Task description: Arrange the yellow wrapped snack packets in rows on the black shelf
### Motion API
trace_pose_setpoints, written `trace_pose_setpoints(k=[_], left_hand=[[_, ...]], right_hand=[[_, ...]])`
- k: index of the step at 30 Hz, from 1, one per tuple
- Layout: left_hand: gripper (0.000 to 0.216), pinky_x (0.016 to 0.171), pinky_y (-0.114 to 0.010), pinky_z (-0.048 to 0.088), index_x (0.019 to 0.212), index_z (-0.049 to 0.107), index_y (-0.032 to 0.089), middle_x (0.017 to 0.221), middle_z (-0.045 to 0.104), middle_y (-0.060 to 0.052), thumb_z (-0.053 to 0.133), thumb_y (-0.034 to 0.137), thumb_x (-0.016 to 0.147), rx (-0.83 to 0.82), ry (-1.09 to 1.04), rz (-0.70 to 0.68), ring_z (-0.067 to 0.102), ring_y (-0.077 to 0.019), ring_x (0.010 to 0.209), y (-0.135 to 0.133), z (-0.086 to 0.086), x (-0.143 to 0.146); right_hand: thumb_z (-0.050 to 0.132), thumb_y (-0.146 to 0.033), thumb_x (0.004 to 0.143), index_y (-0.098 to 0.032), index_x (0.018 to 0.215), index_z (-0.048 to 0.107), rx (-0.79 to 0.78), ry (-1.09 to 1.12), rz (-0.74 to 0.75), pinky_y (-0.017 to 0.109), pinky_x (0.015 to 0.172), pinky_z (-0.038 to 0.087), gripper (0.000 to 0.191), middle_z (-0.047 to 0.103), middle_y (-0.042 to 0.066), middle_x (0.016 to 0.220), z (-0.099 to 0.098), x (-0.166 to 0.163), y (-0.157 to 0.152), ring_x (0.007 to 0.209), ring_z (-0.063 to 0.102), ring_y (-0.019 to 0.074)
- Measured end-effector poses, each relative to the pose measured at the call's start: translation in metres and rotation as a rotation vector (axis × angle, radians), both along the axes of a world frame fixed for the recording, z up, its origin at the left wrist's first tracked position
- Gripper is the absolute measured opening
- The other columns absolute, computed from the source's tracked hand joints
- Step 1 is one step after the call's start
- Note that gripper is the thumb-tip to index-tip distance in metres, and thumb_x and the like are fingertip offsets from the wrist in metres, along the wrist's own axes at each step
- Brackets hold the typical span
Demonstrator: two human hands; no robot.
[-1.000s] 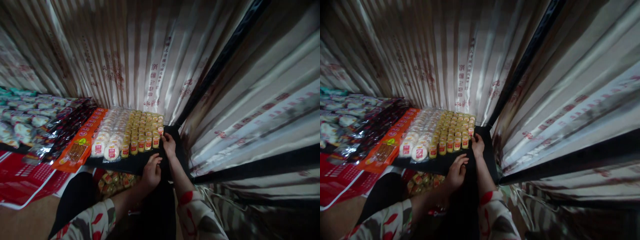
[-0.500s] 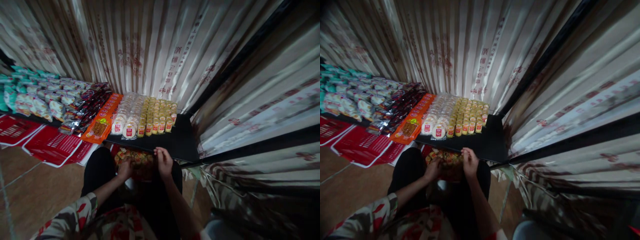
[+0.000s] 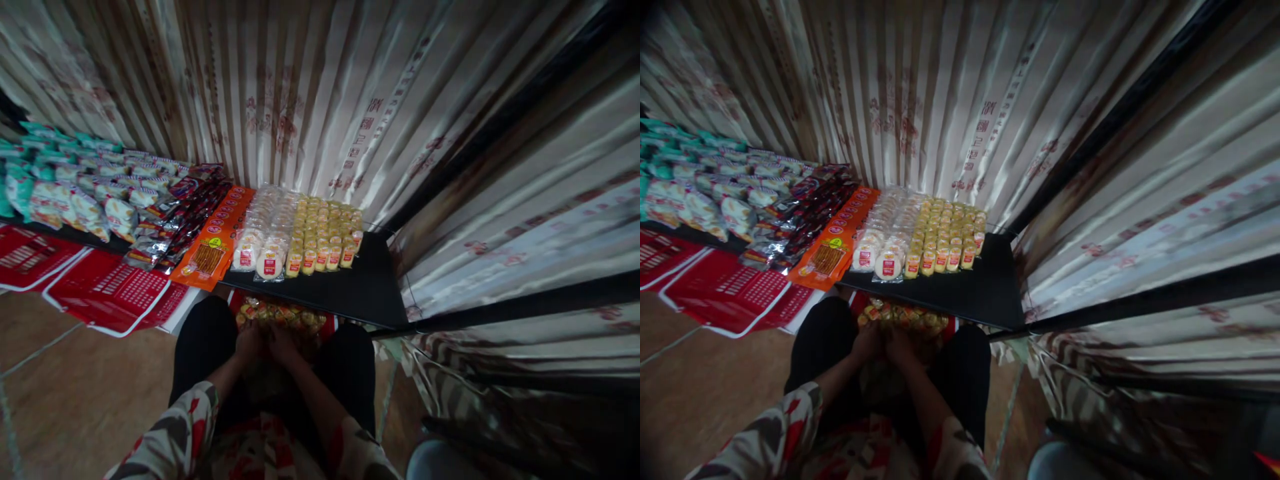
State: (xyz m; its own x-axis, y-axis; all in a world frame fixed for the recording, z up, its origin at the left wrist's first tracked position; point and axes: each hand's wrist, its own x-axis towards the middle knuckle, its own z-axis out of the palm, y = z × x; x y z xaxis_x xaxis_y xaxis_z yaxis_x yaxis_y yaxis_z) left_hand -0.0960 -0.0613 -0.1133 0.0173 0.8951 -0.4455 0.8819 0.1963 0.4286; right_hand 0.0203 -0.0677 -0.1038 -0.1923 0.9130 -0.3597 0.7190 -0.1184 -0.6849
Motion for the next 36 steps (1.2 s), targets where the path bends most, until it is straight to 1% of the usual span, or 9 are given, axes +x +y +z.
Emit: trace_pose_setpoints(k=[6,12,15,18,25,27,31,34,36], left_hand=[[0.033,0.092,-0.028,0.038,0.113,0.055,0.011,0.114,0.059,-0.014,0.040,0.014,0.084,0.017,-0.037,0.050,0.054,-0.0203,0.109,0.006,0.002,-0.002],[0.038,0.094,-0.025,0.038,0.114,0.056,0.012,0.114,0.062,-0.012,0.040,0.008,0.081,0.054,-0.134,0.074,0.055,-0.0173,0.108,0.012,0.003,-0.001],[0.040,0.094,-0.025,0.039,0.115,0.056,0.013,0.115,0.062,-0.011,0.040,0.007,0.079,0.068,-0.207,0.118,0.055,-0.0172,0.109,0.014,0.006,-0.001],[0.040,0.094,-0.029,0.040,0.113,0.058,0.012,0.114,0.062,-0.012,0.039,0.007,0.078,0.088,-0.244,0.132,0.056,-0.0196,0.107,0.011,0.005,-0.002],[0.039,0.097,-0.037,0.041,0.106,0.060,0.016,0.108,0.064,-0.009,0.042,0.008,0.073,0.240,-0.362,0.093,0.055,-0.0217,0.107,0.003,-0.002,-0.006],[0.038,0.097,-0.037,0.040,0.108,0.058,0.016,0.112,0.062,-0.010,0.042,0.010,0.075,0.227,-0.391,0.081,0.055,-0.0211,0.109,0.002,0.000,-0.007],[0.036,0.097,-0.038,0.041,0.109,0.056,0.017,0.115,0.061,-0.010,0.048,0.016,0.075,0.172,-0.506,0.067,0.054,-0.0217,0.111,0.001,0.006,-0.003],[0.035,0.088,-0.034,0.047,0.104,0.057,0.014,0.105,0.065,-0.010,0.053,0.014,0.070,0.097,-0.656,0.112,0.061,-0.0209,0.099,0.000,0.013,0.004],[0.032,0.079,-0.031,0.050,0.100,0.057,0.014,0.094,0.068,-0.008,0.056,0.015,0.068,0.052,-0.706,0.177,0.064,-0.0191,0.087,-0.001,0.019,0.010]], right_hand=[[0.039,-0.007,0.079,-0.012,0.129,0.045,-0.125,0.051,-0.038,0.037,0.103,0.033,0.050,0.048,0.014,0.132,-0.015,-0.010,0.008,0.123,0.044,0.0216],[0.039,-0.010,0.082,-0.018,0.121,0.054,-0.055,0.121,-0.096,0.037,0.100,0.037,0.043,0.058,0.010,0.122,-0.019,-0.016,0.016,0.117,0.050,0.0206],[0.033,-0.010,0.083,-0.018,0.121,0.053,-0.050,0.092,-0.167,0.038,0.100,0.037,0.044,0.056,0.011,0.124,-0.018,-0.017,0.017,0.119,0.048,0.0209],[0.039,-0.010,0.080,-0.019,0.118,0.056,-0.004,0.068,-0.182,0.038,0.100,0.036,0.042,0.056,0.011,0.123,-0.016,-0.014,0.016,0.118,0.049,0.0221],[0.051,-0.010,0.070,-0.020,0.102,0.062,0.019,0.081,-0.155,0.031,0.087,0.045,0.035,0.067,0.006,0.102,0.010,0.018,0.013,0.095,0.062,0.0196],[0.052,-0.015,0.073,-0.019,0.099,0.063,0.057,0.159,-0.118,0.030,0.084,0.047,0.028,0.068,0.006,0.098,0.021,0.032,0.012,0.091,0.063,0.0187],[0.056,-0.022,0.073,-0.021,0.105,0.062,0.120,0.239,-0.070,0.034,0.088,0.045,0.032,0.066,0.005,0.105,0.041,0.058,0.010,0.098,0.060,0.0195],[0.056,-0.021,0.072,-0.020,0.104,0.062,0.193,0.284,-0.066,0.035,0.091,0.044,0.032,0.064,0.005,0.107,0.053,0.070,0.007,0.101,0.058,0.0194],[0.055,-0.021,0.072,-0.020,0.107,0.061,0.227,0.353,-0.112,0.035,0.091,0.044,0.035,0.064,0.006,0.108,0.058,0.074,0.004,0.101,0.058,0.0187]])
